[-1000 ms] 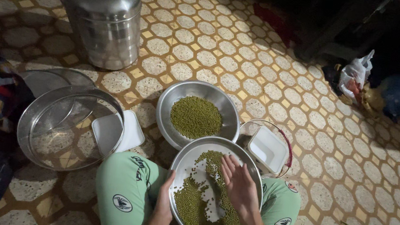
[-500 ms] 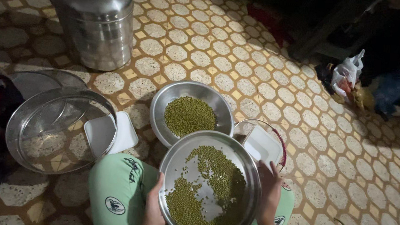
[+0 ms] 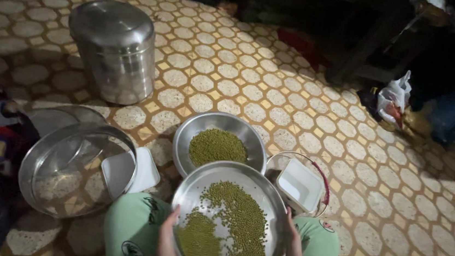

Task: The person cleans green mung beans by sifting them across metal plates, pouring them between a bowl and a plate, and using a small plastic container to scoop them into a large metal basin.

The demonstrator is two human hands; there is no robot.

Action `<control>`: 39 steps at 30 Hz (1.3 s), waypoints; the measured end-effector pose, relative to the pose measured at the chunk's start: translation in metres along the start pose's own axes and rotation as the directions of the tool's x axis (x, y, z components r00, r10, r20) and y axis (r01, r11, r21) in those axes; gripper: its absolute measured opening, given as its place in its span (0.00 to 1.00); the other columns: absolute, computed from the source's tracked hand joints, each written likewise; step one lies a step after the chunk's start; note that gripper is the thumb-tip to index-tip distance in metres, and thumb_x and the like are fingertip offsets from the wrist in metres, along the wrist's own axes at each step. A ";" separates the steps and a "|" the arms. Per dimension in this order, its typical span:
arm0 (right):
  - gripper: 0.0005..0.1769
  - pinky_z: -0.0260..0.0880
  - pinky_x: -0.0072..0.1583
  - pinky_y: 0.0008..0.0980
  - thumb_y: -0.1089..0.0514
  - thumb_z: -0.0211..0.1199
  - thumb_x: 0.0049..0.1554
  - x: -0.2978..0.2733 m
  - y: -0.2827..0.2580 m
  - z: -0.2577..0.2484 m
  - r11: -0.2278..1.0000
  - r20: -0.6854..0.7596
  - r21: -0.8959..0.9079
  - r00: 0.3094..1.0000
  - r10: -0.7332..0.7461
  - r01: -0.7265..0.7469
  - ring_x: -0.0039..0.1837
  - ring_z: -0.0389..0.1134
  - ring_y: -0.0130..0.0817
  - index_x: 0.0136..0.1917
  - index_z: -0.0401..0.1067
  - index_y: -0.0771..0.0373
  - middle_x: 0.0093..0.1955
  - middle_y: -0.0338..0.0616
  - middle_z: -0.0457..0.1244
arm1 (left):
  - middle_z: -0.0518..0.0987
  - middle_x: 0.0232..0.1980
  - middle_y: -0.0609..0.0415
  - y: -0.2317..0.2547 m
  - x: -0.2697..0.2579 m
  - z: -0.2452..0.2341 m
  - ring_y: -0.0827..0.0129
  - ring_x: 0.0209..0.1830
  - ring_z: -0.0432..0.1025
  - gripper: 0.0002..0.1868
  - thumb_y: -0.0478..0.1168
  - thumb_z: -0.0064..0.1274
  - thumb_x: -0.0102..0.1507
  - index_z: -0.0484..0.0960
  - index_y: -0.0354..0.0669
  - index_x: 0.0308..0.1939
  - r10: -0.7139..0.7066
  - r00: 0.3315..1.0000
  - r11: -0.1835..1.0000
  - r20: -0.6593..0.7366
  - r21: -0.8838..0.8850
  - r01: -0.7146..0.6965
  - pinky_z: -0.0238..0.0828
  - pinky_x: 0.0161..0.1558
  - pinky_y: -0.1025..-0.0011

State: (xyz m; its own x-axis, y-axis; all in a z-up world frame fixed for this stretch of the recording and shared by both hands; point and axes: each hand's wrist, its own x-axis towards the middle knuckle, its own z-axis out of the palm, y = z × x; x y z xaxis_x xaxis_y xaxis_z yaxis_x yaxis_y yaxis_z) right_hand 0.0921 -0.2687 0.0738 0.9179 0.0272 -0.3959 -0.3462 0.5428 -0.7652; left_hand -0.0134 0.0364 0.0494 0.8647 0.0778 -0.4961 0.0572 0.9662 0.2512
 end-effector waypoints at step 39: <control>0.40 0.59 0.69 0.40 0.33 0.51 0.60 -0.006 -0.060 0.025 0.957 -0.017 -0.289 1.000 -0.012 0.006 0.69 0.60 0.37 0.79 0.58 0.54 0.72 0.43 0.59 | 0.81 0.53 0.46 0.005 0.016 0.031 0.60 0.49 0.76 0.29 0.56 0.48 0.69 0.78 0.37 0.63 0.113 0.979 0.962 -0.170 0.264 -0.065 0.70 0.53 0.61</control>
State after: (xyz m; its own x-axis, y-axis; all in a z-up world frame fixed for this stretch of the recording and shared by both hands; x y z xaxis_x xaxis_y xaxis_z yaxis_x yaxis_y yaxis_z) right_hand 0.1117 -0.2806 0.1346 0.9185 0.0065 -0.3954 -0.3816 0.2771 -0.8818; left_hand 0.0158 0.0347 0.0687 0.7683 0.2267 -0.5987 0.1309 0.8598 0.4935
